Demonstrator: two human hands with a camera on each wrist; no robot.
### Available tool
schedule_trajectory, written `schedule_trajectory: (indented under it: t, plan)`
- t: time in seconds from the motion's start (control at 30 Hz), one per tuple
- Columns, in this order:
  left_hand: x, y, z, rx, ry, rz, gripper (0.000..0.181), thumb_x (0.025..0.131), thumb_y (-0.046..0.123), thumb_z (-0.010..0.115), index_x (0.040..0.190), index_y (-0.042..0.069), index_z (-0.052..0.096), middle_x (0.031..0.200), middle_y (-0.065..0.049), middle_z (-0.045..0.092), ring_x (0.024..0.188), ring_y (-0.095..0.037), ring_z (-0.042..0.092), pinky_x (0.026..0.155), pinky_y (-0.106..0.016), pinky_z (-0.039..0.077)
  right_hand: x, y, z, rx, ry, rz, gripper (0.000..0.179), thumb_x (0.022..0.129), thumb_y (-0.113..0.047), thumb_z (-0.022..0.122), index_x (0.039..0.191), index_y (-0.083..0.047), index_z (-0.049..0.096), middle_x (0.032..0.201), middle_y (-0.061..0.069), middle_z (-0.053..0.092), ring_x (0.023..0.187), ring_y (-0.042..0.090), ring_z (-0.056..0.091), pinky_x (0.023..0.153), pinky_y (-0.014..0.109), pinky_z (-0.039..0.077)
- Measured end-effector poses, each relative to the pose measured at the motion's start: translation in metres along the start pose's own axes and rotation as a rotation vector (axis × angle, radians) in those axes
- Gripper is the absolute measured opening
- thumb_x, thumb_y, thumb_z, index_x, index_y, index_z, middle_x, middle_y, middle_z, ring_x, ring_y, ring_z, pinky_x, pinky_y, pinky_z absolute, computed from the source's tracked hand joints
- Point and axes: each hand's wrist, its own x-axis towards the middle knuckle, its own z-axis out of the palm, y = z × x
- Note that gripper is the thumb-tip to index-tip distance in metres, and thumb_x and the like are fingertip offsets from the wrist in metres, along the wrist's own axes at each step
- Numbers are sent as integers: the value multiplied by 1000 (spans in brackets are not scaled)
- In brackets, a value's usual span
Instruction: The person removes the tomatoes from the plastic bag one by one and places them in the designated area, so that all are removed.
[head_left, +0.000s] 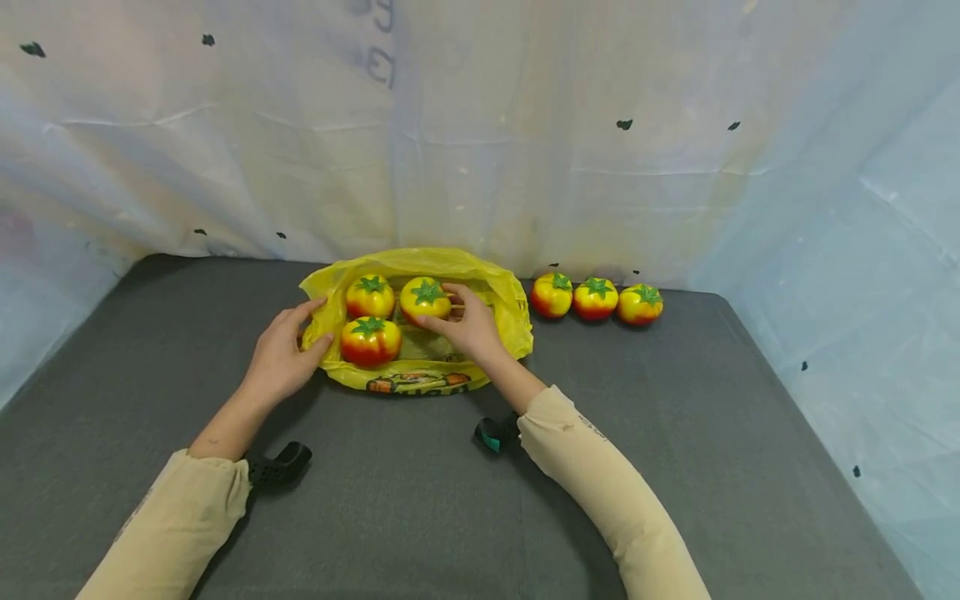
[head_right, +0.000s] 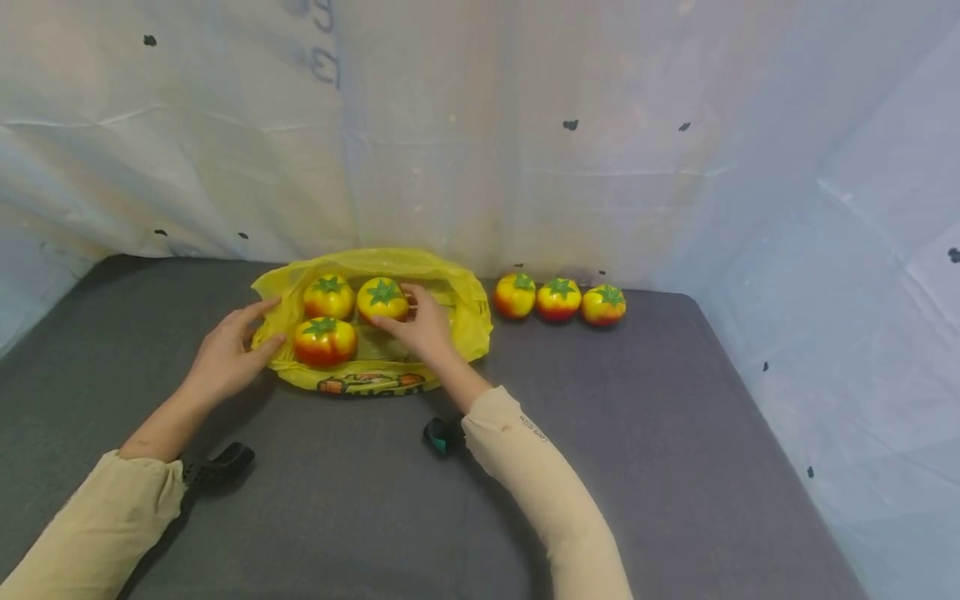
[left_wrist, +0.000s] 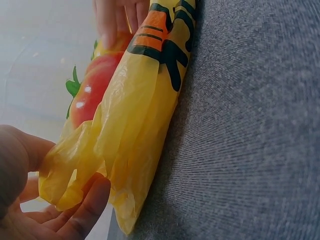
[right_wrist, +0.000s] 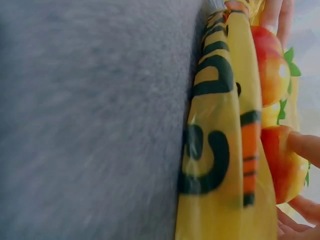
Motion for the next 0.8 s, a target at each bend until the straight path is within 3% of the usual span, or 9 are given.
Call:
schedule_trajectory:
  t: [0.47, 0.8]
  plan:
    - [-1, -1, 1, 3, 13, 16, 56, 96, 13, 54, 145, -3, 34, 130, -34, 42, 97, -42, 47, 75, -52, 40, -37, 5, -29, -33, -39, -104, 64, 82, -21, 77, 139, -12, 49, 133, 14, 54, 115, 29, 57, 92, 37, 51]
    - [1, -1, 2, -7, 12, 17, 56, 96, 13, 54, 146, -3, 34, 131, -34, 41, 101, -43, 46, 78, -55, 40, -58, 15, -64, -118, 34, -111, 63, 83, -27, 76, 139, -15, 50, 133, 11, 55, 111, 27, 62, 91, 39, 51]
